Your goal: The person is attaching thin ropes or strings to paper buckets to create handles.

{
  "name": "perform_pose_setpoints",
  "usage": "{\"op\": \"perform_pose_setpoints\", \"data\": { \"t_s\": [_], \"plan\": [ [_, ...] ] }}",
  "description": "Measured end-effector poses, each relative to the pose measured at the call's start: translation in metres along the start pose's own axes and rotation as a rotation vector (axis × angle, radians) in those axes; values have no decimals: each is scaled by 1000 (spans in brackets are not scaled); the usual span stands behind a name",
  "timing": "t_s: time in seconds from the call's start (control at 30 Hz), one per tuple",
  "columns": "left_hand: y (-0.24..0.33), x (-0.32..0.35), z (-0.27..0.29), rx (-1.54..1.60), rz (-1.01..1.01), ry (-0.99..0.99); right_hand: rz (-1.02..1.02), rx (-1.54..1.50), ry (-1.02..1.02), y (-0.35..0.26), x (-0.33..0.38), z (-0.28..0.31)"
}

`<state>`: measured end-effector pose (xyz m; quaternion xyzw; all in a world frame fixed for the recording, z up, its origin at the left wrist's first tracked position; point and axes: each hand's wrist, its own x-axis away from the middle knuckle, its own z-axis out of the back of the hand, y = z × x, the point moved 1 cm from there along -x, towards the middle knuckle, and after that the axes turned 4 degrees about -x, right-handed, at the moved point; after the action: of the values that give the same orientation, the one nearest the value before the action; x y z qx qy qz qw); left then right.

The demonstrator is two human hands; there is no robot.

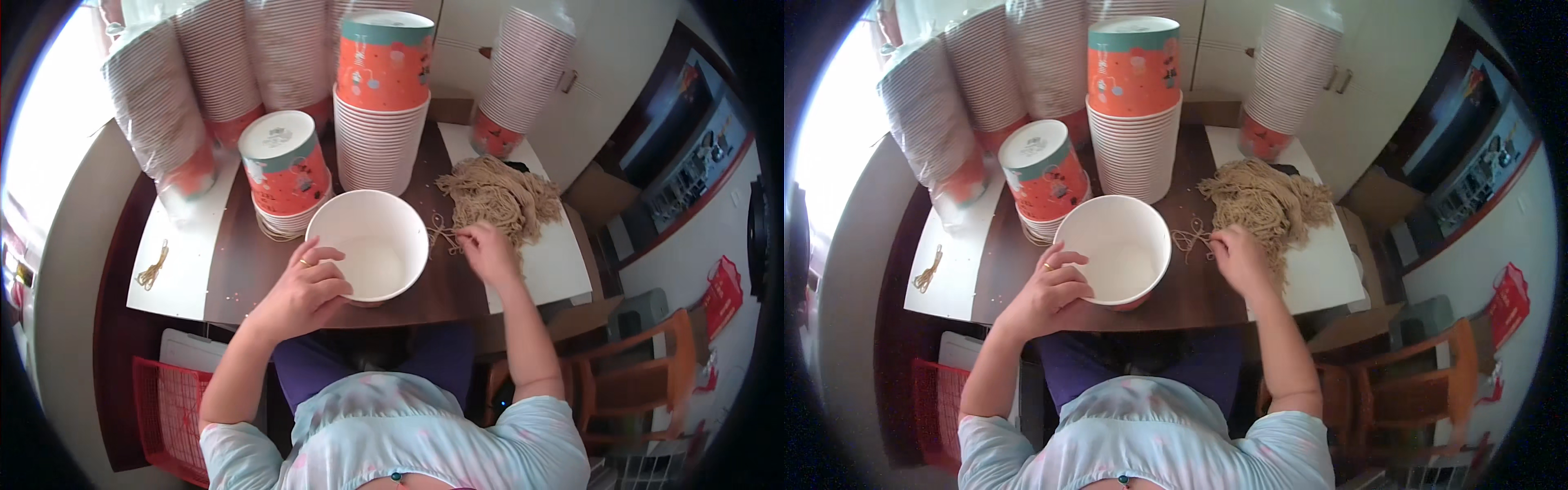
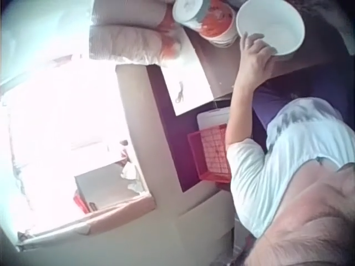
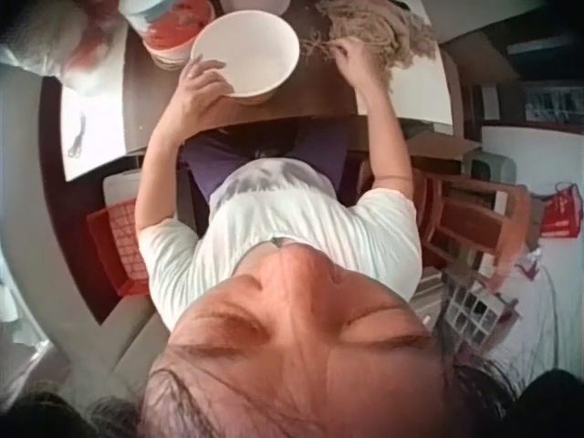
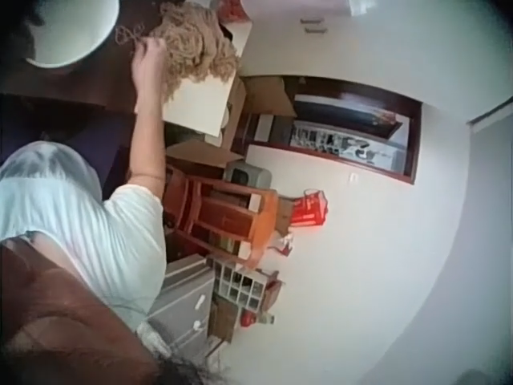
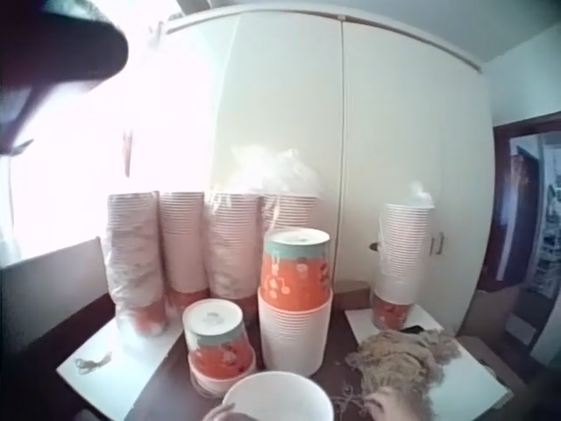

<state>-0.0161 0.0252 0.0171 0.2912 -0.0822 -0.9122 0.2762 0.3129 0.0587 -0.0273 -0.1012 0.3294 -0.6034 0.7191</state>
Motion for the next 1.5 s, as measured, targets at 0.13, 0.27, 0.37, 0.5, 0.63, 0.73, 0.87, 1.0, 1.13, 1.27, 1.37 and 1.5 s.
{"op": "perform_pose_setpoints", "data": {
  "t_s": [0.13, 0.27, 0.37, 0.5, 0.63, 0.73, 0.87, 1.0, 1.13, 1.27, 1.37, 1.5],
  "plan": [
    [-5, 1, 5, 32, 26, -86, -27, 70, -183, 25, -27, 20],
    [-5, -2, 15, -22, 26, -109, 199, 176, -321, 27, -48, -6],
    [9, -3, 22, -47, 97, -26, 297, 294, -444, 4, -45, -20],
    [25, 17, 26, -52, 125, 195, 436, 407, -447, -7, -27, -21],
    [63, 19, 4, 236, -89, 232, 751, 390, -319, 27, -24, -45],
    [77, 11, -42, 411, 87, 123, 638, 275, -301, 41, -26, -61],
    [67, 15, -102, 730, 637, 142, 653, 8, -146, -13, -1, -29],
    [67, 5, -118, 1074, 923, 63, 735, -37, -98, -44, 38, -17],
    [60, -6, -124, 1085, 879, 13, 792, -56, -124, -51, 56, -19],
    [55, 0, -129, 1092, 853, 118, 470, -352, -275, -51, 65, -23],
    [66, -3, -108, 1120, 876, 154, 362, -421, -412, -38, 64, -31],
    [82, -1, -60, 1139, 811, 297, 584, 103, -154, 25, 30, -29]
  ]
}}
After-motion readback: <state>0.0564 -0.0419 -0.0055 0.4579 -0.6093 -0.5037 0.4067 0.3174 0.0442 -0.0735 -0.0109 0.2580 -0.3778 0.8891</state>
